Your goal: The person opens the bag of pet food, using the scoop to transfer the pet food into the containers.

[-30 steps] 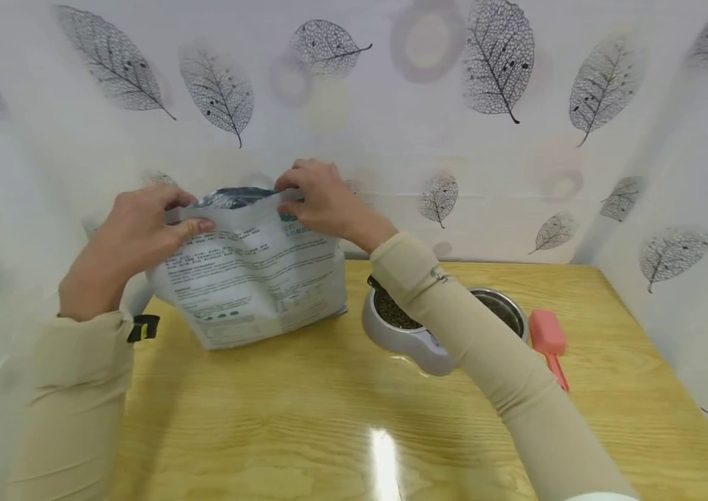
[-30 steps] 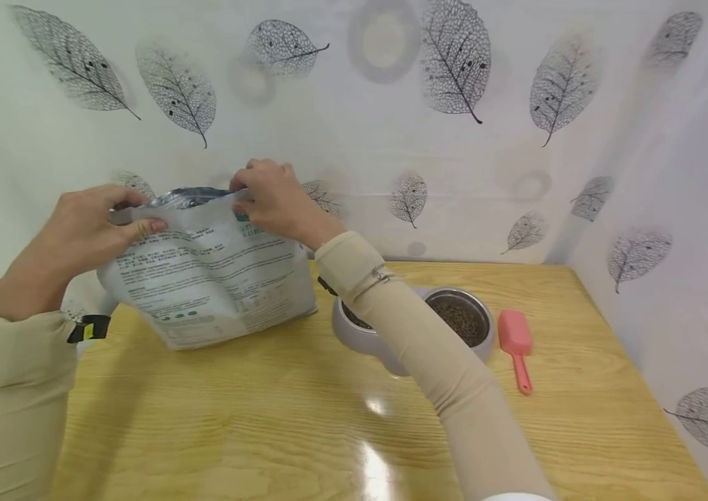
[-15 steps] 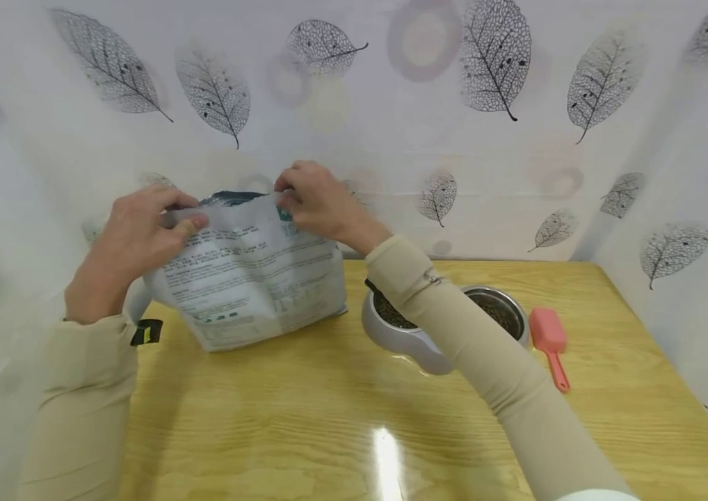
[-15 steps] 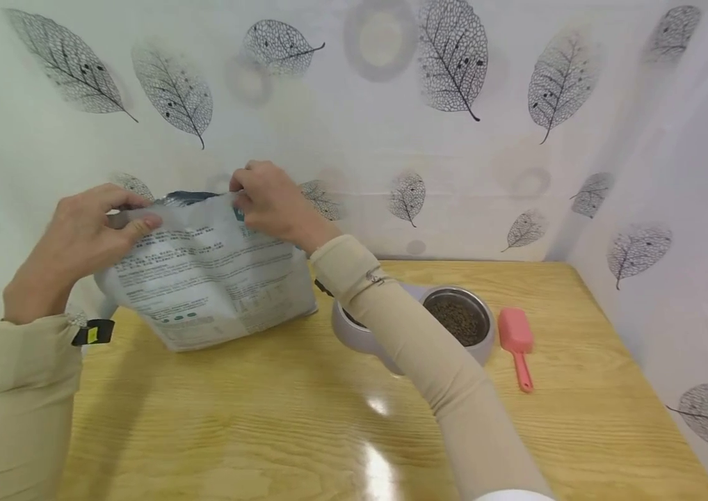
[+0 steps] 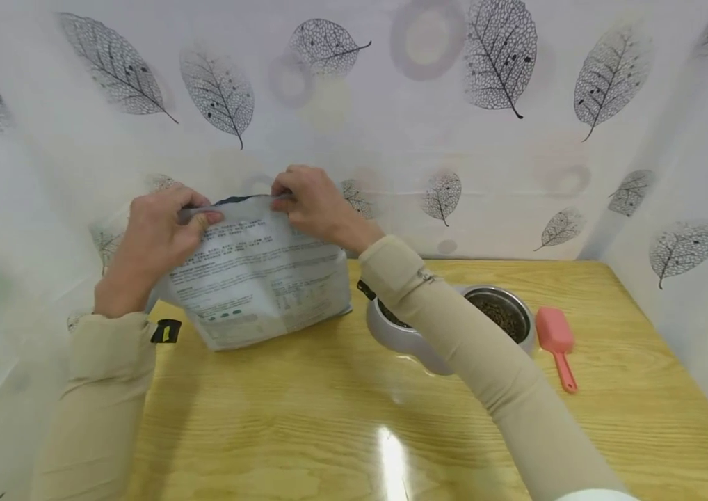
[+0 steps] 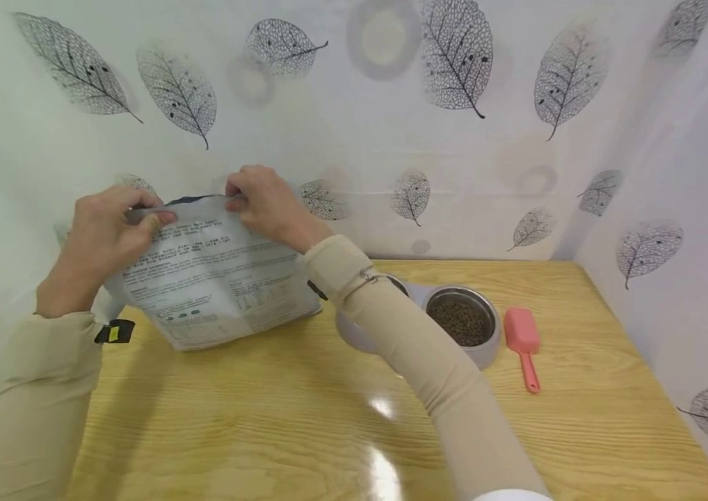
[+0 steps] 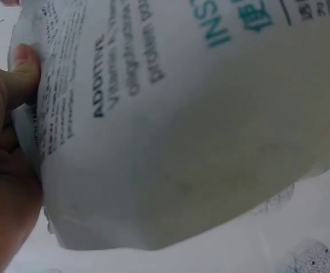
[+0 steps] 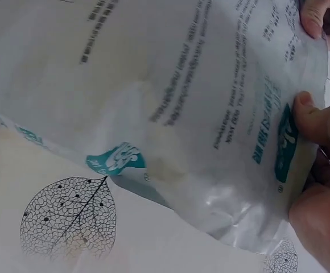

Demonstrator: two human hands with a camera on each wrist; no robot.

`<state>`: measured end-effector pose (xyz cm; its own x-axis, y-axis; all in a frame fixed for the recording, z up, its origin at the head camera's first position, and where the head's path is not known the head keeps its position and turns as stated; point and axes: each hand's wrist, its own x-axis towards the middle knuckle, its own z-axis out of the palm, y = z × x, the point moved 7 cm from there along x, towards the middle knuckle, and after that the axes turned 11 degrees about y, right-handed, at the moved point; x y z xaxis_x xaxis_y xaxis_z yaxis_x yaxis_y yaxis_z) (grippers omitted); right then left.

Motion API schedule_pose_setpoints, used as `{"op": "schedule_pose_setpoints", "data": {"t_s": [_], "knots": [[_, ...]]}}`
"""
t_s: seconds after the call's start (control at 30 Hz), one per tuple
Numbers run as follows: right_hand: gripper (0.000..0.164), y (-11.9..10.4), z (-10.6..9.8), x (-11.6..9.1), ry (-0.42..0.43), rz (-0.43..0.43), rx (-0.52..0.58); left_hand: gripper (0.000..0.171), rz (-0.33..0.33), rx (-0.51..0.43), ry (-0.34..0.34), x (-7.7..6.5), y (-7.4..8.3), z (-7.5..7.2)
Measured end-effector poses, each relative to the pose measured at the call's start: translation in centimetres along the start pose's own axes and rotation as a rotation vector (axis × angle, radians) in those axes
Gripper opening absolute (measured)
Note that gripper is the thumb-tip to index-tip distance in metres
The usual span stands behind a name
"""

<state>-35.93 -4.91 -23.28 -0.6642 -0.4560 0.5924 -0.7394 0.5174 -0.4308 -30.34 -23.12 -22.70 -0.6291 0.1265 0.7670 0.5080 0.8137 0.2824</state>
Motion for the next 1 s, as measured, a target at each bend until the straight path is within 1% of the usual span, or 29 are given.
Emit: {"op": "schedule_pose_setpoints", "data": {"t_s": [0.07,0.1,0.13,0.17,0.23,0.27,0.3,0.33,0.37,0.4,0.47,0.5,0.57,0.63,0.7,0.77,0.87,0.93,1.0], "knots": [[0.015,0.1,0.1,0.0,0.030,-0.007,0.005,0.016,0.084,-0.004,0.047,0.3,0.1,0.1],[0.015,0.2,0.1,0.0,0.041,-0.009,0.007,0.016,0.098,-0.006,0.050,0.5,0.0,0.1],[0.016,0.2,0.2,-0.1,0.049,-0.012,0.008,0.016,0.100,-0.009,0.039,0.7,-0.1,0.2],[0.016,0.2,0.3,-0.1,0.055,-0.019,0.007,0.016,0.081,-0.009,0.009,0.9,-0.3,0.3],[0.017,0.1,0.5,0.0,0.060,-0.032,0.012,0.022,0.027,-0.011,-0.080,1.2,-0.6,0.8],[0.016,0.1,0.6,0.0,0.062,-0.040,0.012,0.025,0.014,-0.008,-0.124,1.3,-0.6,1.1],[0.016,0.1,0.6,0.0,0.064,-0.045,0.011,0.027,0.012,-0.005,-0.164,1.4,-0.5,1.4],[0.016,0.1,0.6,0.0,0.070,-0.054,0.011,0.027,0.020,-0.003,-0.190,1.5,-0.4,1.7],[0.015,0.1,0.6,0.0,0.077,-0.064,0.009,0.026,0.039,-0.005,-0.201,1.6,-0.3,2.0],[0.015,0.1,0.6,0.0,0.088,-0.080,0.007,0.023,0.072,-0.010,-0.198,1.6,0.0,2.2],[0.014,0.0,0.6,0.0,0.116,-0.124,-0.009,0.015,0.138,-0.008,-0.154,1.5,0.3,2.5],[0.013,0.1,0.6,0.1,0.131,-0.147,-0.015,0.014,0.158,-0.009,-0.125,1.4,0.4,2.6],[0.013,0.0,0.9,0.1,0.155,-0.208,-0.036,0.016,0.179,-0.011,-0.075,1.1,0.5,2.6],[0.014,0.0,1.1,0.3,0.160,-0.242,-0.061,0.019,0.178,-0.008,-0.051,0.9,0.5,2.6],[0.015,0.1,1.4,0.7,0.134,-0.244,-0.082,0.018,0.170,-0.008,-0.043,0.8,0.5,2.6],[0.018,0.1,1.6,1.0,0.085,-0.223,-0.103,0.016,0.160,-0.003,-0.050,0.7,0.5,2.6],[0.022,-0.2,2.0,1.4,0.026,-0.179,-0.098,0.017,0.135,-0.006,-0.072,0.5,0.4,2.6],[0.021,-0.4,2.2,1.5,0.018,-0.162,-0.080,0.017,0.131,-0.008,-0.085,0.2,0.4,2.7],[0.018,-0.7,2.4,1.6,0.028,-0.153,-0.066,0.017,0.133,-0.009,-0.100,0.0,0.4,2.8]]}}
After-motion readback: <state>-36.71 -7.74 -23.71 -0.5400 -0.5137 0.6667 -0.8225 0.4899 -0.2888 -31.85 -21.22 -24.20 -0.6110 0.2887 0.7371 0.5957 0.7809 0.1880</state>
